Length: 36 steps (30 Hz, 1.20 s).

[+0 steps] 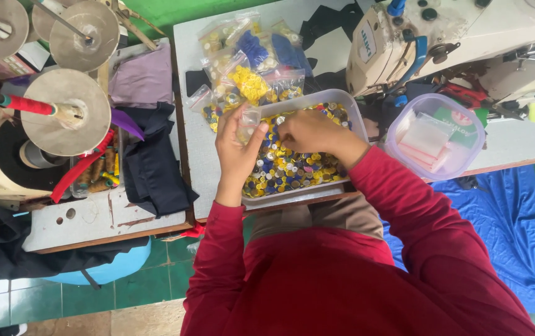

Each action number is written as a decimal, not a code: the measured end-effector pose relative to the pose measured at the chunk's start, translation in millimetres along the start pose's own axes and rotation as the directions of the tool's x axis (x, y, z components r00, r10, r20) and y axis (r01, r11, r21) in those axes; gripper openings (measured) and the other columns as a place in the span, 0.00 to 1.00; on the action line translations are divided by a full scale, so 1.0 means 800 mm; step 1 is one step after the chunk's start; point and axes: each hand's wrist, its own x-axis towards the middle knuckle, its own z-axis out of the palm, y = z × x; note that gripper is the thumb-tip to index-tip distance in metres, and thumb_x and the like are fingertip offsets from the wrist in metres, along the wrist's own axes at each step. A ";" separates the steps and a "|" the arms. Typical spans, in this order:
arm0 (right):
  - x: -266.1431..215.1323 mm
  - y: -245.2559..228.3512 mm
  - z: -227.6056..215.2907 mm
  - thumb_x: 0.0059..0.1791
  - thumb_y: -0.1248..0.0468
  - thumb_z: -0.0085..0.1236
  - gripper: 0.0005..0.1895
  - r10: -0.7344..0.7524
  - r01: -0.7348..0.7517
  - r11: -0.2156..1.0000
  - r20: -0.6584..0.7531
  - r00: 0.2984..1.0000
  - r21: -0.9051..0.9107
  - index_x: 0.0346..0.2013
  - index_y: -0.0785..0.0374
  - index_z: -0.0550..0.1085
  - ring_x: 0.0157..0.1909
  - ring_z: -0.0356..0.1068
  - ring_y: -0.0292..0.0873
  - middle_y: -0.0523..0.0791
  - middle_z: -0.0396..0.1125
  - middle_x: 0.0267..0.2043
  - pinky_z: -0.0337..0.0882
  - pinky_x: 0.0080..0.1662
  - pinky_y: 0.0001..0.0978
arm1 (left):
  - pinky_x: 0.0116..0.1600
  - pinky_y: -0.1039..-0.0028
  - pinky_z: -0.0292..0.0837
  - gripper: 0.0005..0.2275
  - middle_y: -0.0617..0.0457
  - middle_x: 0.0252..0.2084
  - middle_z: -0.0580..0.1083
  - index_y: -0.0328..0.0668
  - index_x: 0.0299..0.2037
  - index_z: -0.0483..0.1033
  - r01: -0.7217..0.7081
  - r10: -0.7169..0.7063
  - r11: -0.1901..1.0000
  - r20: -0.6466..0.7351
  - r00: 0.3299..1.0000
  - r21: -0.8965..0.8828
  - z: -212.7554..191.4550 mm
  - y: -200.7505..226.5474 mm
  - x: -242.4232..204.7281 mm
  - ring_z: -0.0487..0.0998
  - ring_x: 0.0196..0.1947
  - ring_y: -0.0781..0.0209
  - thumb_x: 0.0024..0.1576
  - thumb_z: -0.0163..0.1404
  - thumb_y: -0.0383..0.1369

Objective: Sorting and packaging small yellow and blue buttons from a large container into small plastic bags at a sewing workstation.

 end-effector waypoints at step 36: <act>0.016 0.008 -0.011 0.47 0.71 0.68 0.06 -0.011 0.418 0.800 -0.686 0.728 0.430 0.38 0.66 0.79 0.28 0.71 0.42 0.47 0.70 0.29 0.68 0.24 0.27 | 0.62 0.50 0.65 0.26 0.37 0.52 0.72 0.35 0.62 0.71 0.070 -0.086 0.987 0.114 0.990 0.143 0.002 -0.010 0.000 0.72 0.57 0.39 0.55 0.64 0.36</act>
